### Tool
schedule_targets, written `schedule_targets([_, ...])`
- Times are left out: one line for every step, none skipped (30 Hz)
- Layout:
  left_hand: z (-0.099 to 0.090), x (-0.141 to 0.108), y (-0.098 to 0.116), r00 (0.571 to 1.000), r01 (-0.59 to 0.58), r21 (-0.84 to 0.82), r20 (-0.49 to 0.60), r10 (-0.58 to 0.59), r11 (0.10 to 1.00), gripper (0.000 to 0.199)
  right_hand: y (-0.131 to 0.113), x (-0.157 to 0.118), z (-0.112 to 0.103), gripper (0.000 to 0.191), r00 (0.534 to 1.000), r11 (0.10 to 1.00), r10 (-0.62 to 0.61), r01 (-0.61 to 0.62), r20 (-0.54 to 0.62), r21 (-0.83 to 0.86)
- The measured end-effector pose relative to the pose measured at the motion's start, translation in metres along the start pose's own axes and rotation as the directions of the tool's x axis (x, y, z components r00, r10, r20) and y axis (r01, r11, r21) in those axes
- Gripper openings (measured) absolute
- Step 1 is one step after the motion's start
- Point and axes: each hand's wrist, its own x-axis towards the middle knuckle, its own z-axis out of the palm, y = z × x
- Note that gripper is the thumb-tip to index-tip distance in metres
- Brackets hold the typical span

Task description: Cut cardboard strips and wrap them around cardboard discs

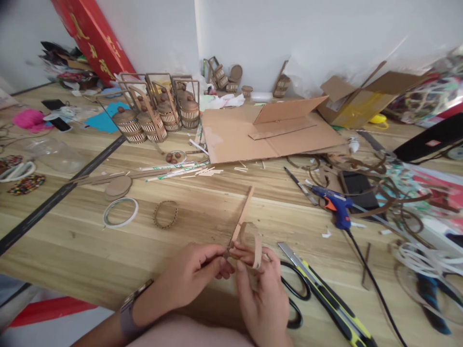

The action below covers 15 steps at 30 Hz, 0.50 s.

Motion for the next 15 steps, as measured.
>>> schedule_targets([-0.0003,0.0003,0.0005,1.000,-0.002,-0.005,0.006,0.002,1.000,0.026,0.0008,-0.0012,0.0003,0.013,1.000,1.000,0.020,-0.020,-0.002,0.020])
schedule_targets([-0.0007,0.0006,0.0011,1.000,-0.002,-0.003,0.013,0.002,1.000,0.026,0.0014,-0.0022,0.0004,0.013,0.999,0.999,0.035,-0.034,-0.004,0.040])
schedule_targets([-0.0011,0.0009,0.0015,1.000,0.002,0.008,0.019,-0.002,1.000,0.026,0.0017,-0.0030,0.0006,0.013,0.999,0.998,0.043,-0.043,-0.003,0.053])
schedule_targets([-0.0014,0.0013,0.0018,1.000,0.010,0.026,0.025,-0.010,1.000,0.025,0.0018,-0.0034,0.0006,0.013,0.999,0.997,0.041,-0.041,-0.004,0.060])
schedule_targets([-0.0017,0.0016,0.0018,0.999,0.019,0.043,0.032,-0.020,0.999,0.023,0.0016,-0.0034,0.0006,0.013,1.000,0.998,0.031,-0.031,-0.003,0.057])
schedule_targets([-0.0018,0.0019,0.0015,0.999,0.026,0.057,0.038,-0.028,0.998,0.021,0.0010,-0.0029,0.0006,0.013,1.000,0.999,0.009,-0.010,0.006,0.049])
schedule_targets([-0.0018,0.0022,0.0010,0.999,0.031,0.067,0.041,-0.034,0.997,0.020,0.0003,-0.0020,0.0006,0.013,1.000,0.999,-0.025,0.024,0.017,0.041])
schedule_targets([-0.0015,0.0024,0.0002,0.998,0.033,0.069,0.043,-0.036,0.997,0.021,-0.0005,-0.0007,0.0007,0.012,0.998,0.998,-0.059,0.058,0.028,0.033])
schedule_targets([-0.0011,0.0026,-0.0006,0.999,0.034,0.068,0.040,-0.037,0.997,0.024,-0.0013,0.0009,0.0010,0.010,0.996,0.996,-0.087,0.086,0.033,0.024])
schedule_targets([-0.0005,0.0027,-0.0015,0.999,0.037,0.069,0.033,-0.039,0.997,0.026,-0.0019,0.0025,0.0012,0.007,0.993,0.994,-0.110,0.109,0.034,0.010])
schedule_targets([0.0002,0.0026,-0.0021,0.999,0.042,0.073,0.022,-0.044,0.996,0.028,-0.0022,0.0039,0.0016,0.006,0.991,0.992,-0.126,0.126,0.034,-0.011])
schedule_targets([0.0008,0.0024,-0.0026,0.999,0.049,0.080,0.008,-0.050,0.996,0.028,-0.0023,0.0050,0.0019,0.005,0.990,0.989,-0.140,0.141,0.034,-0.034])
schedule_targets([0.0014,0.0021,-0.0029,0.999,0.053,0.085,-0.003,-0.053,0.995,0.027,-0.0021,0.0058,0.0021,0.004,0.988,0.987,-0.151,0.153,0.037,-0.057])
schedule_targets([0.0018,0.0017,-0.0031,0.999,0.052,0.088,-0.009,-0.051,0.995,0.027,-0.0017,0.0061,0.0022,0.005,0.986,0.984,-0.160,0.163,0.044,-0.074])
schedule_targets([0.0020,0.0011,-0.0031,0.999,0.044,0.088,-0.012,-0.043,0.995,0.027,-0.0011,0.0060,0.0022,0.006,0.984,0.981,-0.168,0.172,0.053,-0.087])
